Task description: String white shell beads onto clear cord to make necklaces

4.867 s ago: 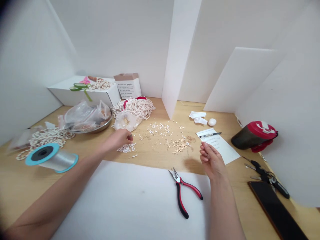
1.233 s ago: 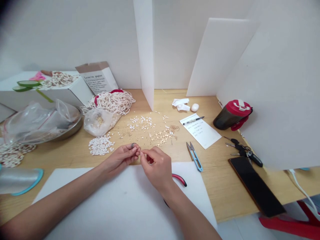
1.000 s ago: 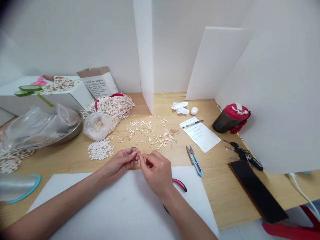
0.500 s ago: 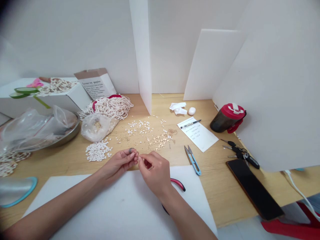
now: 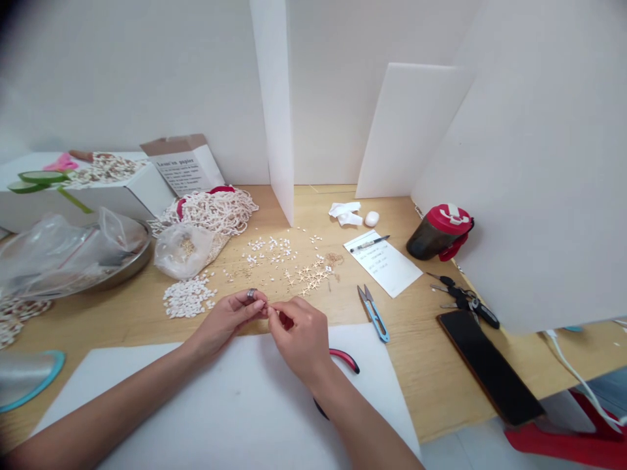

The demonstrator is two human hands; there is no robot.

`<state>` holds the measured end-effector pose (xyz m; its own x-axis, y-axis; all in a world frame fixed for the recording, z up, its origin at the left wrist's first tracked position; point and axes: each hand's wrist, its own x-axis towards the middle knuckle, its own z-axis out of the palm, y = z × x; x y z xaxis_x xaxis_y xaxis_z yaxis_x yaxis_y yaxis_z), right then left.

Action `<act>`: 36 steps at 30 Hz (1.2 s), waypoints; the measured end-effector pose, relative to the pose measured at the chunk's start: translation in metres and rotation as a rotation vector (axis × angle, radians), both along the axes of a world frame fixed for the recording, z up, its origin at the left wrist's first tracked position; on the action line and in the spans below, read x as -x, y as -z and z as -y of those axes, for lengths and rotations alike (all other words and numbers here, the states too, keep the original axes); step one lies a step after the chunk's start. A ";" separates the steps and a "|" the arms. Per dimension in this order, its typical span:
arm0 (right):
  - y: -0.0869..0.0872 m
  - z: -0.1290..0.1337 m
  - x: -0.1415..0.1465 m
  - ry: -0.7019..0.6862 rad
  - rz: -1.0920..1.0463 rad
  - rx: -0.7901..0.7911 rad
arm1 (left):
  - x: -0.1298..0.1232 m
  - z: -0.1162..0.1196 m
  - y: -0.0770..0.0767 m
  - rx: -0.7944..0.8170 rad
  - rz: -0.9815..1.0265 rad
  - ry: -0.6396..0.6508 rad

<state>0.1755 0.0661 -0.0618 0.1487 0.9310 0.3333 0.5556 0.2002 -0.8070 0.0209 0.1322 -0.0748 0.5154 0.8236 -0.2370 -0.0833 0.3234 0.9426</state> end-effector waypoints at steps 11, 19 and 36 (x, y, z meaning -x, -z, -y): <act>0.002 -0.002 -0.004 -0.024 0.034 0.036 | 0.005 -0.004 -0.002 -0.177 -0.175 -0.007; 0.012 -0.006 -0.006 -0.120 -0.047 0.051 | 0.005 -0.001 -0.002 -0.355 -0.211 0.028; -0.005 -0.002 -0.019 -0.279 0.170 0.003 | 0.001 0.032 -0.022 -0.637 -0.366 -0.026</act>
